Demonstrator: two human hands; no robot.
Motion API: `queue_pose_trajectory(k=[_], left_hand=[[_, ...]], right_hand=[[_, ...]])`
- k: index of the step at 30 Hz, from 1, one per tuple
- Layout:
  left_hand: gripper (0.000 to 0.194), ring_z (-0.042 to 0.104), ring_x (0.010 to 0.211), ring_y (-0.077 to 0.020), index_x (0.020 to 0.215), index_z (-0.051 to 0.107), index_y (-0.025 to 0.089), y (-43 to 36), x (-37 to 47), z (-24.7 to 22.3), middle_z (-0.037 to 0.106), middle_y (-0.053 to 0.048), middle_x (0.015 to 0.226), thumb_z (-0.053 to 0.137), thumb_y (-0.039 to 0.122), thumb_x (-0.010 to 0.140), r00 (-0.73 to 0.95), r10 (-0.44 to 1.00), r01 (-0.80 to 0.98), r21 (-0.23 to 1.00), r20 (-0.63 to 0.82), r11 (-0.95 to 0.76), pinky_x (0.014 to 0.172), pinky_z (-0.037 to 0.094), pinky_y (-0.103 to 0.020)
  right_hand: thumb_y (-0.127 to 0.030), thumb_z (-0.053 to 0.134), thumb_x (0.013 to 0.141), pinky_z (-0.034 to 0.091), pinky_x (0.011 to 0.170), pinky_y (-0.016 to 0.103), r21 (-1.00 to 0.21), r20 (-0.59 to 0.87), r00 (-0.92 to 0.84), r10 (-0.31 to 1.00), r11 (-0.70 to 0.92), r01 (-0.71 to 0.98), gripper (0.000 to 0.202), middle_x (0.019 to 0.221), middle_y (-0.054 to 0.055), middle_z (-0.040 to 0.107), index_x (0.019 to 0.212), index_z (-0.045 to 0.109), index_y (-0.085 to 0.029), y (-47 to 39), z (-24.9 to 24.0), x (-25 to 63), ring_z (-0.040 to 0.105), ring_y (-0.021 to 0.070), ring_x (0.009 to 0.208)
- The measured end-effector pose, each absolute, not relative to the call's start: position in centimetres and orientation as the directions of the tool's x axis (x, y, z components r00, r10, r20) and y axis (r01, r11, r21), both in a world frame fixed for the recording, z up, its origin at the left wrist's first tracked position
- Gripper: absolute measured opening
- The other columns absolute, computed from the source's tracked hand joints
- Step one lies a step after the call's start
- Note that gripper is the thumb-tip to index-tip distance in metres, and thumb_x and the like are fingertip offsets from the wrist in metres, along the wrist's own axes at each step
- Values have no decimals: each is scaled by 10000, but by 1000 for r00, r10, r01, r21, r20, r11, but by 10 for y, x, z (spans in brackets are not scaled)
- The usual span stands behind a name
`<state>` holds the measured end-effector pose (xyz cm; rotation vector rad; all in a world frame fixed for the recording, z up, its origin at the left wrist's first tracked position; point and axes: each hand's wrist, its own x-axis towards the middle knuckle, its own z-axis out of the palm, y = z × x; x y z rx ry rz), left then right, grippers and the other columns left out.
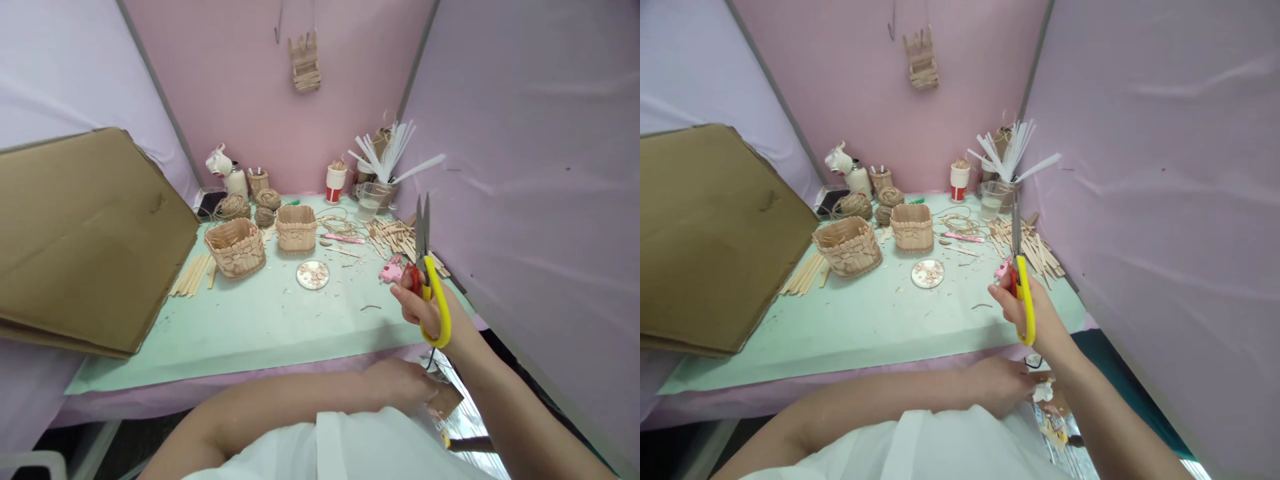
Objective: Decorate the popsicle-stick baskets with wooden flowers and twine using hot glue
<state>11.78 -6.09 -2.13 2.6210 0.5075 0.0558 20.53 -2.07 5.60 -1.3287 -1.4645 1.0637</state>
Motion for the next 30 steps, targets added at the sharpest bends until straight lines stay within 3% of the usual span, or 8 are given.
queue_pose_trajectory(k=[5, 9, 12, 15, 18, 22, 26, 30], left_hand=[[270, 629, 809, -162, 954, 615, 260, -65, 111, -20, 685, -3, 894, 385, 388, 895, 876, 480, 445, 475, -55, -759, 506, 416, -255], [172, 605, 932, -159, 967, 610, 210, -63, 112, -21, 662, -32, 1017, 499, 223, 835, 959, 274, 226, 386, 72, -894, 698, 474, -271], [168, 597, 984, -134, 965, 609, 177, -66, 111, -21, 652, -55, 1064, 554, 171, 807, 982, 190, 168, 376, 22, -911, 615, 461, -215], [178, 625, 845, -138, 969, 607, 212, -72, 108, -21, 653, -37, 1075, 499, 314, 870, 941, 330, 286, 342, 76, -895, 434, 348, -267], [345, 594, 695, -151, 852, 637, 209, -74, 101, -18, 677, -29, 863, 452, 500, 863, 924, 367, 315, 323, 111, -892, 485, 338, -288], [183, 546, 903, -210, 744, 643, 186, -60, 79, -3, 662, -46, 865, 516, 289, 828, 927, 290, 238, 225, 237, -945, 690, 371, -356], [218, 533, 928, -204, 993, 631, 196, -25, 43, 23, 642, -64, 985, 516, 204, 808, 813, 501, 433, 267, 298, -861, 757, 367, -357], [232, 545, 953, -224, 963, 655, 180, 21, -5, 40, 635, -85, 974, 493, 164, 799, 557, 789, 723, 316, 259, -615, 819, 402, -362]], right_hand=[[-459, 644, 700, 263, 398, 228, -952, 5, -76, 997, 28, 306, 351, 541, -72, 352, 664, 387, -222, -20, 59, 198, 319, 73, 424], [-390, 637, 686, 332, 478, 243, -885, 40, -75, 996, 70, 460, 287, 625, -30, 486, 678, 410, -214, -3, 49, 196, 421, 101, 513], [-324, 623, 672, 353, 543, 251, -777, 18, -90, 996, 71, 625, 235, 720, -2, 571, 730, 424, -212, 19, 35, 187, 499, 134, 613], [-305, 620, 674, 330, 554, 251, -635, -19, -104, 994, 68, 770, 250, 737, -3, 573, 739, 395, -218, 40, 26, 170, 499, 146, 641], [-343, 634, 672, 293, 537, 249, -562, -7, -87, 996, 69, 824, 290, 705, -11, 542, 717, 374, -223, 51, 25, 156, 468, 144, 620], [-399, 626, 684, 297, 538, 251, -646, 18, -59, 998, 56, 761, 303, 644, -29, 500, 704, 381, -222, 51, 26, 160, 443, 136, 582], [-475, 648, 666, 331, 543, 265, -802, 114, -21, 993, 105, 589, 349, 649, -22, 533, 731, 424, -216, 46, 32, 177, 451, 133, 568], [-481, 662, 680, 360, 527, 265, -892, 212, 3, 977, 192, 410, 348, 657, -11, 566, 756, 453, -213, 48, 48, 180, 460, 123, 549]])
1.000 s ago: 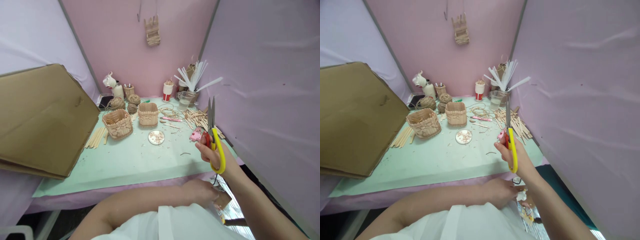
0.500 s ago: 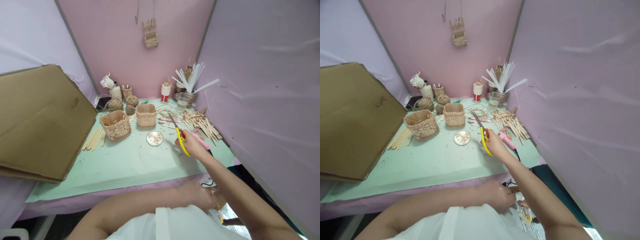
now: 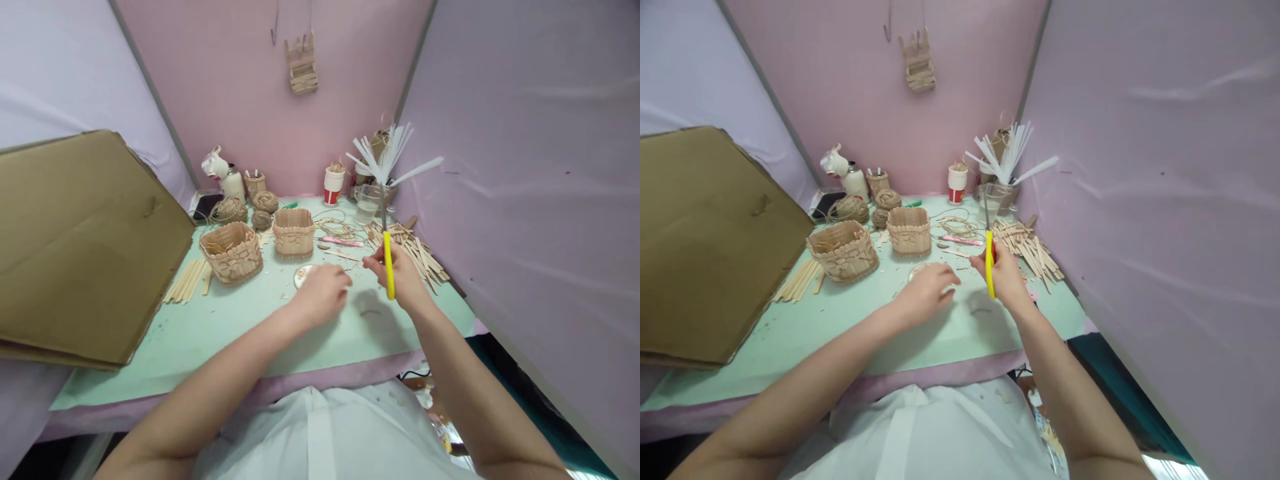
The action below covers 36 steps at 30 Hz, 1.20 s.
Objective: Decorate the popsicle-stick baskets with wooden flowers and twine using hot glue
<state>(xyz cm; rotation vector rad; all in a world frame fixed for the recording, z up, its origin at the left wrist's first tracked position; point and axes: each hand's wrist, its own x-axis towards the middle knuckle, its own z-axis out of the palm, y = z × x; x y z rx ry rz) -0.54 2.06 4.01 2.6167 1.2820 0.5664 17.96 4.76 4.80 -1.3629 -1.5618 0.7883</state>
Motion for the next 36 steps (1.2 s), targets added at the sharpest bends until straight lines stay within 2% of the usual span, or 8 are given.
queue_pose_trajectory(k=[2, 6, 9, 13, 18, 25, 32, 36], left_hand=[[249, 545, 984, -250, 988, 657, 154, 40, -31, 42, 627, -108, 1010, 512, 202, 792, 342, 896, 823, 369, 283, -431, 848, 416, -385], [312, 566, 948, -198, 1005, 660, 161, 60, -68, 36, 638, -77, 1030, 448, 126, 779, 221, 917, 785, 497, 332, -369, 858, 444, -339], [347, 545, 976, -188, 933, 701, 187, 62, -73, 28, 650, -69, 1042, 410, 78, 777, 381, 874, 735, 474, 303, -485, 899, 417, -345], [353, 462, 1059, -221, 1050, 687, 257, 61, -65, 19, 616, -57, 1179, 427, 150, 836, 539, 820, 727, 384, 193, -569, 908, 361, -393], [316, 429, 1067, -236, 1075, 671, 285, 61, -61, 17, 620, -45, 1212, 424, 242, 884, 560, 825, 761, 342, 83, -551, 891, 301, -401], [266, 514, 961, -217, 761, 689, 181, 63, -69, 21, 679, -73, 946, 439, 93, 781, 424, 895, 846, 293, 136, -445, 855, 320, -384], [383, 494, 1061, -197, 983, 691, 240, 59, -70, 22, 641, -35, 1143, 414, 68, 782, 562, 817, 728, 391, 131, -563, 908, 356, -348], [318, 518, 994, -203, 829, 711, 209, 60, -71, 21, 669, -47, 1036, 442, 62, 745, 524, 843, 766, 365, 123, -530, 893, 377, -350]], right_hand=[[-468, 664, 691, 366, 512, 257, -906, 264, 25, 964, 239, 349, 336, 669, -9, 571, 754, 452, -214, 56, 55, 173, 456, 115, 543], [-424, 662, 694, 364, 475, 230, -937, 325, 54, 944, 314, 156, 315, 659, -30, 544, 762, 431, -222, 85, 55, 148, 440, 95, 521], [-424, 631, 703, 338, 427, 214, -954, 299, 43, 953, 297, 48, 310, 625, -50, 504, 762, 396, -231, 105, 48, 126, 414, 83, 478], [-433, 597, 719, 344, 417, 203, -955, 292, -11, 956, 292, 53, 302, 622, -52, 491, 776, 377, -233, 117, 36, 108, 404, 75, 468], [-424, 588, 733, 365, 423, 207, -956, 276, 7, 961, 274, 106, 294, 612, -48, 473, 772, 371, -230, 119, 23, 111, 398, 75, 469], [-393, 634, 703, 348, 450, 204, -956, 290, 15, 957, 289, 44, 299, 627, -47, 456, 754, 390, -226, 118, 17, 116, 413, 85, 521], [-386, 634, 696, 374, 491, 216, -960, 259, 24, 966, 254, 118, 294, 629, -49, 454, 742, 391, -229, 118, 14, 114, 441, 100, 558], [-394, 630, 702, 367, 481, 211, -957, 250, 12, 968, 245, 155, 295, 632, -47, 463, 745, 391, -227, 117, 15, 115, 430, 92, 542]])
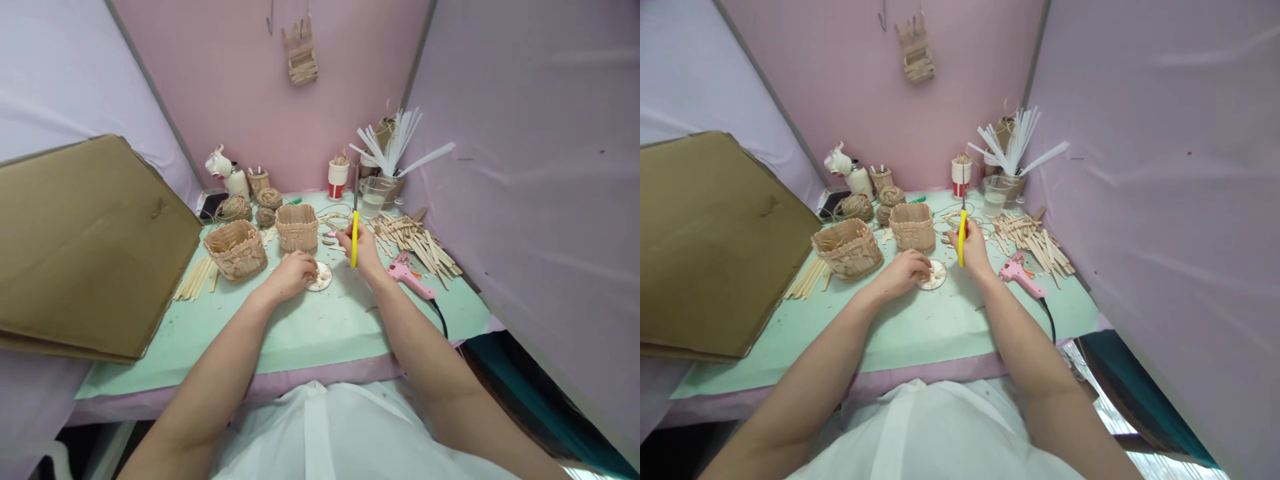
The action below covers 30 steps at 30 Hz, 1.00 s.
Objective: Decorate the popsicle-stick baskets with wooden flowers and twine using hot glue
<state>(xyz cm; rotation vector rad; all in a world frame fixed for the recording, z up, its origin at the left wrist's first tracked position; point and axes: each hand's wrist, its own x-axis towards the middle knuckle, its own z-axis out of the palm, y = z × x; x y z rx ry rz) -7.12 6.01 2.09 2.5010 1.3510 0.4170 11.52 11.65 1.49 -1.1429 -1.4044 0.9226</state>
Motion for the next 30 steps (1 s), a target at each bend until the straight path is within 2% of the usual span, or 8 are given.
queue_pose_trajectory(k=[2, 6, 10, 15, 24, 30], left_hand=[[308, 536, 944, -195, 775, 697, 179, 61, -73, 22, 675, -57, 955, 425, 42, 732, 443, 877, 795, 369, 187, -481, 878, 392, -338], [316, 544, 948, -192, 883, 681, 171, 61, -76, 26, 662, -63, 963, 409, 58, 771, 373, 881, 796, 387, 291, -465, 876, 406, -331], [229, 529, 966, -205, 944, 675, 179, 58, -72, 24, 639, -71, 999, 487, 171, 814, 424, 869, 779, 387, 254, -493, 876, 401, -345], [196, 497, 943, -205, 885, 691, 187, 56, -62, 16, 597, -76, 947, 516, 260, 834, 491, 849, 773, 351, 198, -529, 865, 387, -344], [202, 490, 895, -218, 782, 692, 169, 56, -46, 14, 599, -90, 885, 496, 209, 807, 459, 875, 810, 334, 152, -482, 815, 393, -347], [153, 507, 869, -219, 779, 656, 167, 55, -44, 13, 616, -82, 867, 505, 187, 776, 442, 881, 820, 322, 167, -473, 770, 394, -329]], right_hand=[[-407, 630, 703, 362, 473, 209, -958, 240, 7, 971, 235, 166, 300, 625, -48, 460, 746, 394, -226, 116, 16, 116, 423, 91, 537], [-449, 622, 705, 354, 459, 210, -963, 200, 23, 980, 192, 189, 318, 617, -48, 453, 758, 401, -226, 114, 18, 117, 421, 95, 535], [-464, 613, 709, 340, 462, 214, -954, 183, 16, 983, 173, 246, 320, 611, -47, 453, 745, 406, -223, 115, 16, 117, 415, 97, 537], [-411, 603, 712, 349, 504, 233, -927, 195, 2, 981, 183, 327, 267, 631, -38, 491, 744, 422, -216, 115, 15, 116, 437, 109, 569], [-336, 597, 697, 358, 555, 248, -900, 216, -7, 976, 202, 386, 208, 648, -42, 500, 742, 435, -214, 116, 14, 116, 447, 118, 600], [-337, 574, 725, 388, 576, 268, -879, 169, 22, 985, 140, 456, 177, 686, -17, 544, 788, 463, -214, 117, 13, 120, 499, 146, 628]])
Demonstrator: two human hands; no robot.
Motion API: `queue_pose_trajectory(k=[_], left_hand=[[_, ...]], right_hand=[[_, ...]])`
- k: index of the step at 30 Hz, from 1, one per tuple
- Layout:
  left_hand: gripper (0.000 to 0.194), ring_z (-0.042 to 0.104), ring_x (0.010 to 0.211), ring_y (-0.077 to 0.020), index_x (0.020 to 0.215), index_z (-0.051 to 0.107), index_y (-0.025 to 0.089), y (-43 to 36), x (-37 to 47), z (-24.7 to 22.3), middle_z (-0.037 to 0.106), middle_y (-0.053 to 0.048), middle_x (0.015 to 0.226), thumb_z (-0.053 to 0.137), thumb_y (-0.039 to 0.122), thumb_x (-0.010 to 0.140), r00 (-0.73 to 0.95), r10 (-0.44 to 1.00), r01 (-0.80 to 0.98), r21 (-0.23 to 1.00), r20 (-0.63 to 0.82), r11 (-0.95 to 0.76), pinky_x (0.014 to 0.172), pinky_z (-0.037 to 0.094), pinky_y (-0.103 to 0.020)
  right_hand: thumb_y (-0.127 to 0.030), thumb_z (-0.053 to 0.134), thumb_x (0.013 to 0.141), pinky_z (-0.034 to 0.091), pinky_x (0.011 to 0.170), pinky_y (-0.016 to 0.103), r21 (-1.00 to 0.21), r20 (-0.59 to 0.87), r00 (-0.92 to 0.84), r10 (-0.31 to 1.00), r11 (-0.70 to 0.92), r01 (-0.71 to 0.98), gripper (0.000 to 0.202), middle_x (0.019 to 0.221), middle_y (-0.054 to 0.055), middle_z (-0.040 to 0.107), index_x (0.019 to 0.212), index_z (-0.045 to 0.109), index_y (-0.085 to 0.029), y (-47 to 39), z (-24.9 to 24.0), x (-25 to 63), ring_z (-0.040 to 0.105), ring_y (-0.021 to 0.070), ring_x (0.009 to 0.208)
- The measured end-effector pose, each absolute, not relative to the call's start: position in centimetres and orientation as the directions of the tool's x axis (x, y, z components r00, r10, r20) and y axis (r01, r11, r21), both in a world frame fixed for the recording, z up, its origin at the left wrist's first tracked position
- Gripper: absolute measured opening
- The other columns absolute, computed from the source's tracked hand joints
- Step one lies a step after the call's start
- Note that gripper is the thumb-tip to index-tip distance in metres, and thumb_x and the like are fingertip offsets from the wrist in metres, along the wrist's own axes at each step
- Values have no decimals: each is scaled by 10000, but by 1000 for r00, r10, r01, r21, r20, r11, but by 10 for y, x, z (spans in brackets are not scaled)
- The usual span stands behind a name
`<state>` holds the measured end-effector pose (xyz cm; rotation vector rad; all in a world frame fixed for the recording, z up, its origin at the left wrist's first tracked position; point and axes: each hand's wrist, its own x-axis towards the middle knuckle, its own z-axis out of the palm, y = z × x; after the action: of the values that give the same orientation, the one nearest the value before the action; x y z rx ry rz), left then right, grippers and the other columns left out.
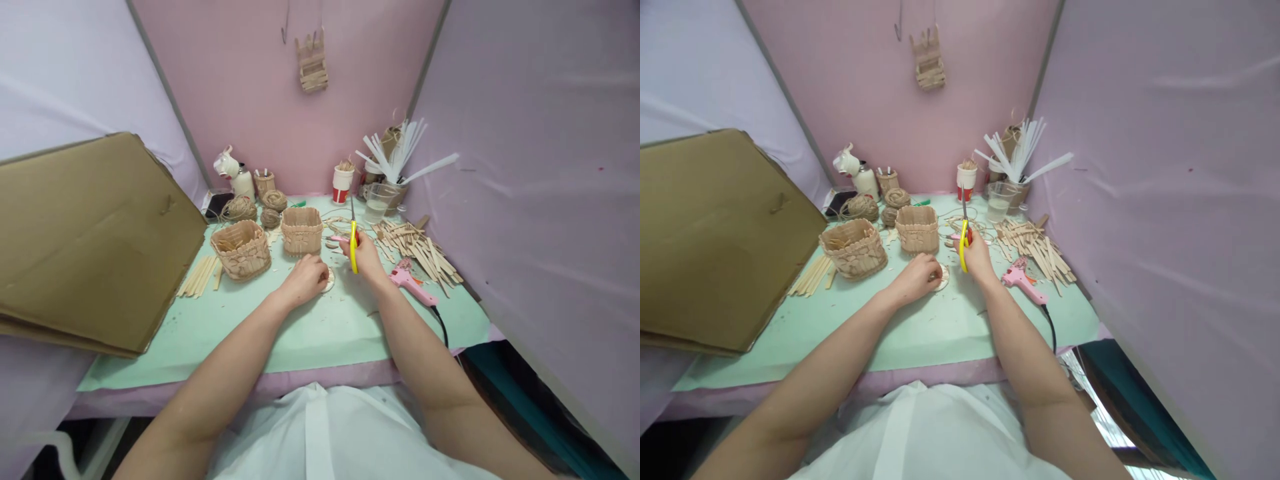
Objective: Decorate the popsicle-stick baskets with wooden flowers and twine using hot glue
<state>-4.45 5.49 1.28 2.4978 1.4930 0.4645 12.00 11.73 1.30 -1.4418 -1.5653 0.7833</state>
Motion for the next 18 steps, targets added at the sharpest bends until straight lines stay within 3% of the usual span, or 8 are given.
queue_pose_trajectory(k=[8, 13, 18], left_hand=[[164, 550, 806, -195, 789, 637, 180, 51, -42, 18, 665, -57, 827, 476, 148, 778, 430, 880, 797, 373, 202, -475, 722, 388, -299], [192, 556, 830, -191, 911, 632, 176, 50, -45, 15, 673, -51, 869, 480, 153, 795, 401, 871, 767, 417, 284, -488, 710, 400, -281], [191, 565, 853, -191, 863, 662, 173, 53, -48, 10, 680, -60, 882, 480, 159, 805, 376, 879, 772, 427, 293, -472, 750, 408, -282]], right_hand=[[-288, 557, 760, 429, 726, 330, -572, 152, 49, 987, 47, 819, 318, 977, 147, 644, 1040, 499, -150, 121, 5, 131, 612, 267, 900], [-309, 577, 770, 436, 780, 330, -423, 158, 30, 987, 40, 905, 340, 1024, 190, 649, 1049, 537, -117, 121, 4, 134, 616, 279, 984], [-279, 591, 763, 436, 776, 302, -373, 173, 86, 981, -16, 928, 341, 1019, 190, 655, 1047, 562, -93, 125, 4, 137, 621, 270, 991]])
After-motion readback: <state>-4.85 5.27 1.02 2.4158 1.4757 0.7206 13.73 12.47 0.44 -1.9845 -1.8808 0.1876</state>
